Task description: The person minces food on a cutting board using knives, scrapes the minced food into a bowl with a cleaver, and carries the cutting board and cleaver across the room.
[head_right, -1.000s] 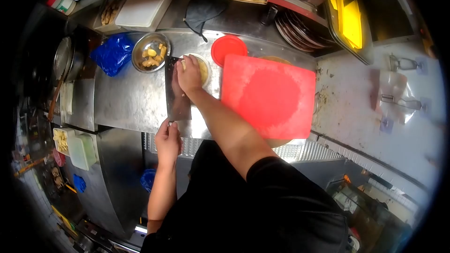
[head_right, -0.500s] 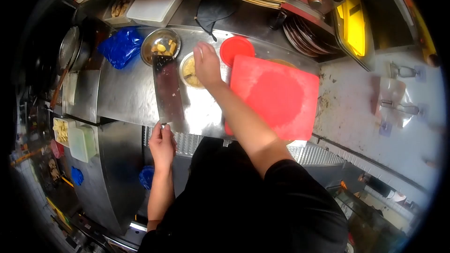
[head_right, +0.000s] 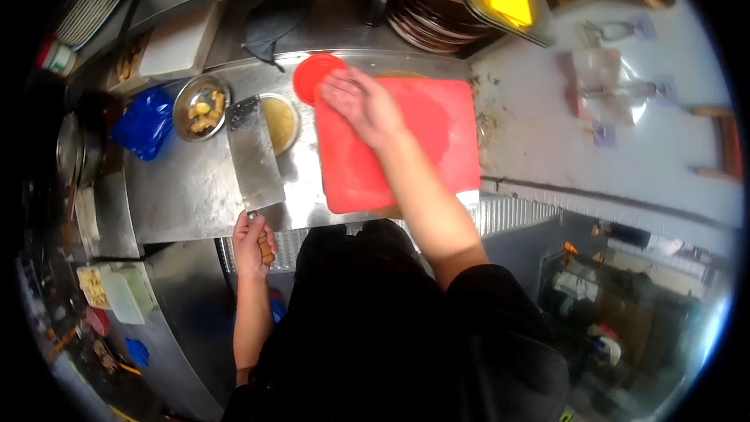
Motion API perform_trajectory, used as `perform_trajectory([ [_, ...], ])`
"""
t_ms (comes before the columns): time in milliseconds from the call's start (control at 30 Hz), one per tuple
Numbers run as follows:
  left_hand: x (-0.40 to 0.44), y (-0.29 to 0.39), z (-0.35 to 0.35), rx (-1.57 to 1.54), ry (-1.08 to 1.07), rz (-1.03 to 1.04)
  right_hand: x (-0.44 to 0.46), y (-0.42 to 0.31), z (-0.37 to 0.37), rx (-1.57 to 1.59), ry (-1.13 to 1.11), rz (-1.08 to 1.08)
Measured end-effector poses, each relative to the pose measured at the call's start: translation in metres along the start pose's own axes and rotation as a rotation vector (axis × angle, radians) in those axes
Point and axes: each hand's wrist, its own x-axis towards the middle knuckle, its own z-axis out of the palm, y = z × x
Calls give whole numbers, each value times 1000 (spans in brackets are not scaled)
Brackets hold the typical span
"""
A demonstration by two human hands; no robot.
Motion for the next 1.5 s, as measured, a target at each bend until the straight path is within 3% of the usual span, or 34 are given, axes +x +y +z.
perform_trajectory([
  [133, 19, -18, 26, 9, -190, -106, -82, -58, -122, 11, 151, -148],
  [233, 36, -26, 44, 109, -283, -177, -155, -75, -186, 10, 502, -313],
  [367, 54, -50, 51, 114, -337, -113, -208, -55, -290, -92, 788, -410],
  [433, 51, -55, 59, 116, -281, -110, -219, -44, -302, -201, 972, -426],
  [500, 45, -55, 67, 116, -266, -128, -215, -34, -339, -237, 924, -358],
  [600, 43, -60, 74, 69, -300, -135, -200, -42, -337, -165, 765, -223],
  [700, 50, -72, 73, 133, -307, -84, -185, -49, -349, -312, 649, -146],
  [933, 32, -92, 67, 196, -209, 27, -181, -51, -377, -394, 430, -100],
  [1033, 0, -95, 54, 179, -139, 41, -207, -40, -389, -380, 260, -77],
  [1133, -38, -106, 46, 190, -117, 42, -251, -15, -398, -381, 246, 31],
  [1233, -67, -113, 20, 219, -136, 20, -293, 17, -415, -163, 69, 46],
  [1367, -99, -108, 9, 212, -152, -2, -323, 28, -397, 108, 44, 104],
  [1500, -99, -93, -9, 249, -194, -9, -332, 46, -386, -118, 8, 86],
])
